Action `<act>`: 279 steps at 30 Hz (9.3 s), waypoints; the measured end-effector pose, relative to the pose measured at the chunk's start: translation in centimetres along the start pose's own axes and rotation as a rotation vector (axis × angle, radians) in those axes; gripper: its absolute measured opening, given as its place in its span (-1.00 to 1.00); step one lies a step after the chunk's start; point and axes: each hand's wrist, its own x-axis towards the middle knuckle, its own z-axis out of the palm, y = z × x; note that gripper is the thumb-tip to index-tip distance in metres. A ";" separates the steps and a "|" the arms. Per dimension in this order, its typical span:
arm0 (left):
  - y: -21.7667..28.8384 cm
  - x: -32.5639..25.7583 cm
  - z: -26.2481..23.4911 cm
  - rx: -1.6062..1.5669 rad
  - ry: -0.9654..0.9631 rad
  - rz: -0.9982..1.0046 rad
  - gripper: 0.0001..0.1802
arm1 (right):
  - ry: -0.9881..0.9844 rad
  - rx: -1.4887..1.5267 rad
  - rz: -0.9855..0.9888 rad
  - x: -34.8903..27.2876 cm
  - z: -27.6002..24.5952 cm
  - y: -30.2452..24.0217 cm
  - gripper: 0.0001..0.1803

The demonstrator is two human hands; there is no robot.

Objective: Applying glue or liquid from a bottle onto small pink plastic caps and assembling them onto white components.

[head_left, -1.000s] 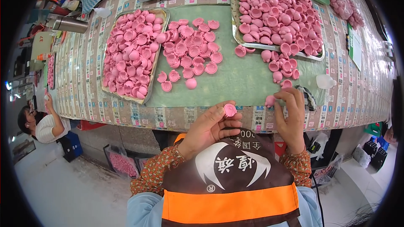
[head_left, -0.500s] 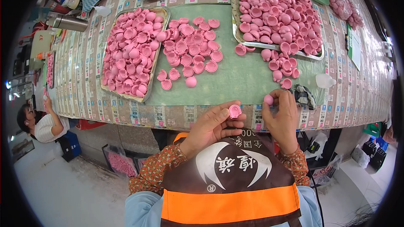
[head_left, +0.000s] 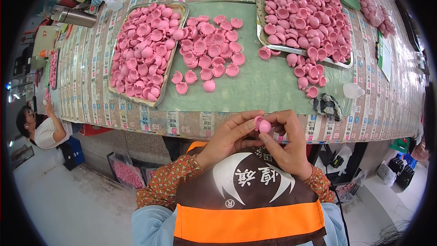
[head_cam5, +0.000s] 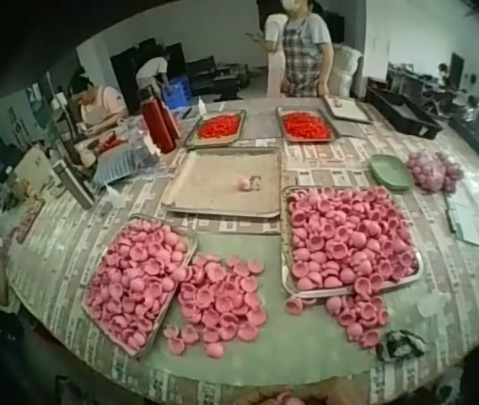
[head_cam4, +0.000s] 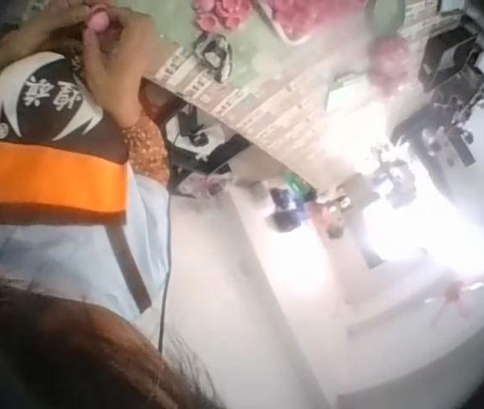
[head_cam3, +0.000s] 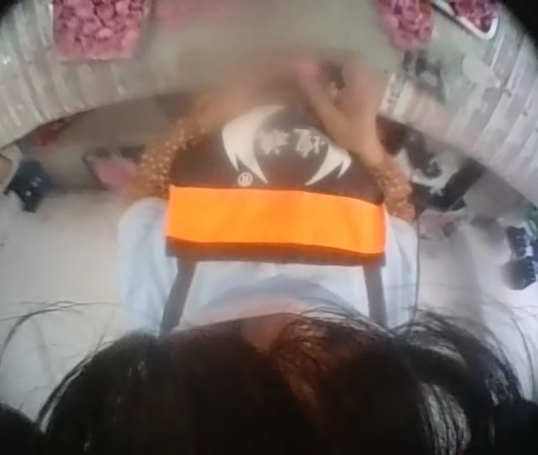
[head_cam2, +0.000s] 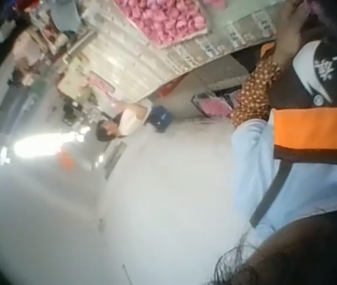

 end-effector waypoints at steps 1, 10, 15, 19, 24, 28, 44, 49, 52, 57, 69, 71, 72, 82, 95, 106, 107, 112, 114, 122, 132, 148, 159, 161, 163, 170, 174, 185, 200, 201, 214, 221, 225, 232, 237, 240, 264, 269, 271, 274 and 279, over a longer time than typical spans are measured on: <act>0.1 0.0 0.1 -0.002 0.001 0.002 -0.55 | -0.003 0.000 -0.001 0.0 0.1 0.1 -0.66; 0.2 -0.1 0.8 -0.012 0.025 -0.012 -0.60 | -0.015 0.064 0.084 -0.2 0.1 0.1 -0.65; 0.2 0.0 0.9 0.001 0.052 -0.026 -0.62 | -0.005 0.114 0.111 -0.2 0.2 0.2 -0.64; 0.1 0.0 0.8 -0.002 0.050 -0.009 -0.62 | -0.022 0.104 0.116 -0.3 0.2 0.2 -0.64; -0.1 0.0 0.6 0.000 0.039 -0.009 -0.61 | -0.020 0.235 0.185 -0.5 0.2 0.5 -0.63; -0.1 0.1 0.6 0.019 0.037 -0.003 -0.61 | 0.011 0.269 0.163 -0.6 0.3 1.1 -0.64; -0.4 0.3 0.6 0.035 0.051 -0.011 -0.63 | 0.018 0.265 0.187 -0.7 0.7 1.3 -0.63; -0.9 0.4 -0.1 0.057 0.060 -0.002 -0.69 | 0.010 0.398 0.257 -0.7 0.7 1.6 -0.63; -0.9 0.4 -0.2 0.031 0.041 0.004 -0.67 | 0.020 0.442 0.263 -0.9 0.8 2.1 -0.61; -0.8 0.0 0.2 0.022 0.055 0.015 -0.63 | 0.049 0.324 0.156 -0.8 1.2 2.9 -0.64; 0.4 0.0 0.8 0.046 0.064 -0.052 -0.53 | 0.113 -0.055 -0.144 0.5 1.4 2.1 -0.47; 0.3 0.1 0.8 0.034 0.048 -0.041 -0.51 | 0.103 -0.111 -0.121 0.5 1.4 2.0 -0.45; 0.3 0.1 0.7 0.017 0.035 -0.024 -0.49 | 0.086 -0.166 -0.102 0.5 1.4 2.0 -0.43; 0.0 0.0 0.7 -0.134 -0.029 -0.012 -0.32 | 0.158 -0.259 -0.161 0.9 2.2 1.9 -0.39; 0.1 0.0 1.0 -0.133 0.000 -0.063 -0.29 | 0.149 -0.166 -0.131 1.7 3.0 2.1 -0.50; 0.0 -0.6 1.1 -0.076 0.045 -0.055 -0.38 | 0.098 -0.058 -0.116 1.4 1.9 2.0 -0.54; 0.0 -0.6 1.0 -0.044 0.021 -0.033 -0.40 | 0.081 -0.073 -0.131 1.4 1.7 1.9 -0.54; -0.2 -0.6 0.2 -0.014 -0.018 -0.008 -0.48 | 0.056 -0.098 -0.163 1.3 1.5 2.0 -0.51; -0.2 -0.6 0.2 -0.020 -0.026 0.005 -0.49 | 0.102 -0.061 -0.138 1.4 1.9 1.9 -0.48; 0.1 -0.7 0.9 0.007 0.025 0.011 -0.55 | 0.191 -0.080 -0.205 1.3 2.7 2.9 -0.53; -0.4 -1.1 0.3 0.093 0.047 0.155 -0.58 | 0.093 0.034 -0.258 1.1 2.1 3.7 -0.61; -0.6 -1.0 -0.8 0.188 -0.072 0.292 -0.65 | 0.092 -0.196 -0.320 0.8 1.7 2.3 -0.47; -0.9 -0.6 -1.7 0.213 -0.082 0.243 -0.66 | 0.088 -0.171 -0.414 0.7 2.3 3.0 -0.57; -0.9 -0.6 -1.7 0.206 -0.079 0.234 -0.67 | 0.093 -0.180 -0.432 0.6 2.4 3.2 -0.58; -1.0 -0.6 -1.8 0.200 -0.076 0.226 -0.67 | 0.098 -0.189 -0.453 0.6 2.4 3.2 -0.59; -0.7 -0.6 -1.5 0.161 -0.084 0.184 -0.68 | 0.134 -0.316 -0.567 0.6 2.3 3.4 -0.64; -0.3 -0.7 -0.8 0.176 -0.055 0.145 -0.65 | 0.191 -0.316 -0.566 0.5 2.3 3.4 -0.59; -0.9 -0.5 -1.8 0.182 -0.059 0.181 -0.70 | 0.122 -0.285 -0.474 0.7 2.2 3.2 -0.54; -1.6 -0.4 -2.1 0.172 -0.011 0.214 -0.72 | 0.179 -0.303 -0.583 0.6 3.1 3.7 -0.62; -1.6 -0.5 -2.1 0.170 -0.012 0.215 -0.72 | 0.193 -0.304 -0.584 0.6 3.1 3.7 -0.63; -1.7 -0.5 -2.0 0.146 -0.015 0.221 -0.73 | 0.207 -0.323 -0.607 0.7 3.1 3.5 -0.69; -1.6 -0.5 -1.8 0.134 -0.007 0.213 -0.76 | 0.176 -0.338 -0.583 0.4 3.1 3.7 -0.59; -1.8 -0.4 -2.1 0.126 -0.016 0.213 -0.76 | 0.177 -0.341 -0.598 0.4 3.1 3.8 -0.57; -1.7 -0.5 -2.0 0.131 -0.005 0.219 -0.75 | 0.176 -0.333 -0.595 0.5 3.2 3.8 -0.56; -1.8 -0.5 -2.1 0.124 -0.004 0.217 -0.75 | 0.190 -0.340 -0.605 0.6 3.2 3.7 -0.56; -1.7 -0.5 -2.0 0.144 -0.002 0.226 -0.75 | 0.186 -0.337 -0.603 0.6 3.2 3.6 -0.57; -1.2 -0.1 -1.8 -0.033 -0.069 0.229 -0.68 | 0.188 -0.306 -0.325 1.0 2.8 2.5 -0.45; -0.9 -0.3 -1.3 -0.033 -0.035 0.205 -0.67 | 0.181 -0.330 -0.324 0.8 2.7 2.9 -0.47; -0.8 -0.3 -1.2 -0.001 -0.019 0.198 -0.66 | 0.176 -0.334 -0.322 0.8 2.6 2.9 -0.49; -0.9 -0.2 -1.3 0.077 0.002 0.206 -0.62 | 0.168 -0.277 -0.328 0.9 2.4 2.7 -0.54; -1.3 0.0 -2.1 0.149 -0.026 0.242 -0.71 | 0.132 -0.157 -0.385 1.0 2.4 3.1 -0.56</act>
